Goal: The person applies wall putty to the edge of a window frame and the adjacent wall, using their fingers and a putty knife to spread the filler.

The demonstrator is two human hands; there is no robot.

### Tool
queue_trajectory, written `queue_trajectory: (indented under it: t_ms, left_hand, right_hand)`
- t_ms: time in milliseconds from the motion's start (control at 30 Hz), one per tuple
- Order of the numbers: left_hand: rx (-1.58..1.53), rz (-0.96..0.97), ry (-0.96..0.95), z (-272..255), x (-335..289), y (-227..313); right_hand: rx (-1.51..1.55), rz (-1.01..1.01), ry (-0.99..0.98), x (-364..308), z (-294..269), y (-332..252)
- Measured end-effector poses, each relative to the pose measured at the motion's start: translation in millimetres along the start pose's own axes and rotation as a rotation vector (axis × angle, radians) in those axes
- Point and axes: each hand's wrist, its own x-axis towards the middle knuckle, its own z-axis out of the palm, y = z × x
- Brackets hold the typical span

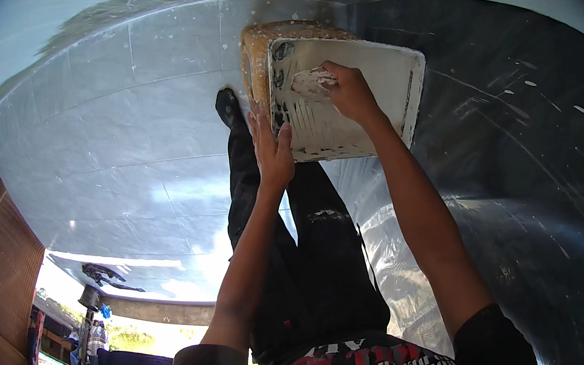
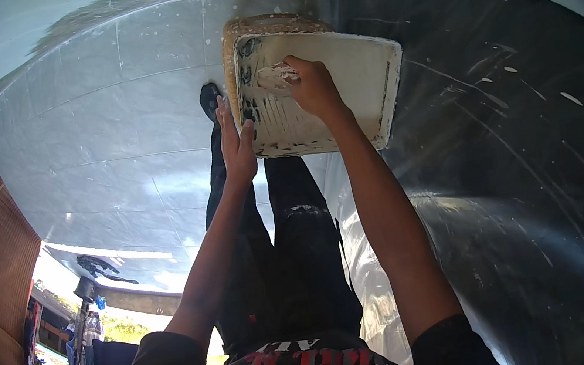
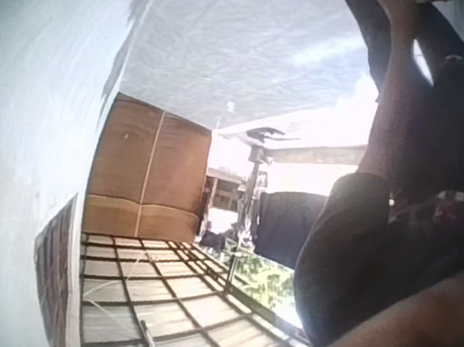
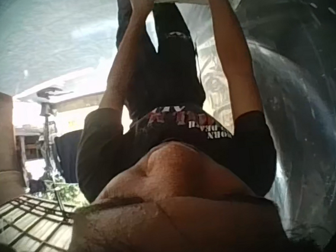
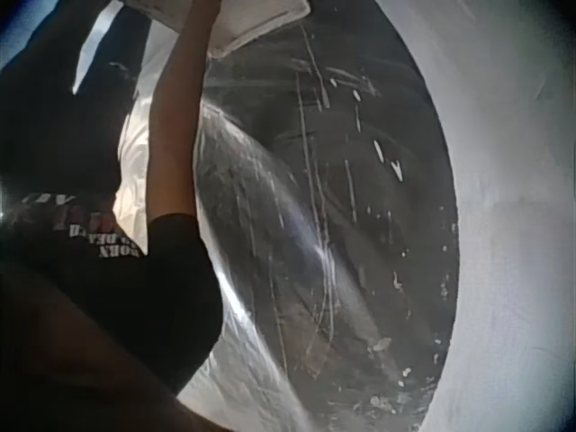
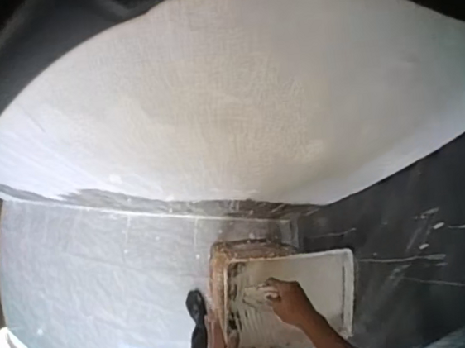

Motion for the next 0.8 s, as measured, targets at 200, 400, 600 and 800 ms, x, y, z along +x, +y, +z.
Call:
queue_trajectory:
  t_ms: [200,400,600,800]
  left_hand:
    - [0.137,0.052,-0.076,7,3,-13]
    - [0.118,0.055,-0.101,10,3,-14]
    - [0.105,0.013,-0.128,5,7,-14]
    - [0.118,-0.033,-0.169,4,8,-14]
  right_hand:
    - [-0.146,-0.065,-0.096,31,9,-9]
    - [-0.192,-0.134,-0.216,34,20,-12]
    - [-0.200,-0.111,-0.316,14,30,-8]
    - [-0.221,-0.103,-0.417,-27,43,8]
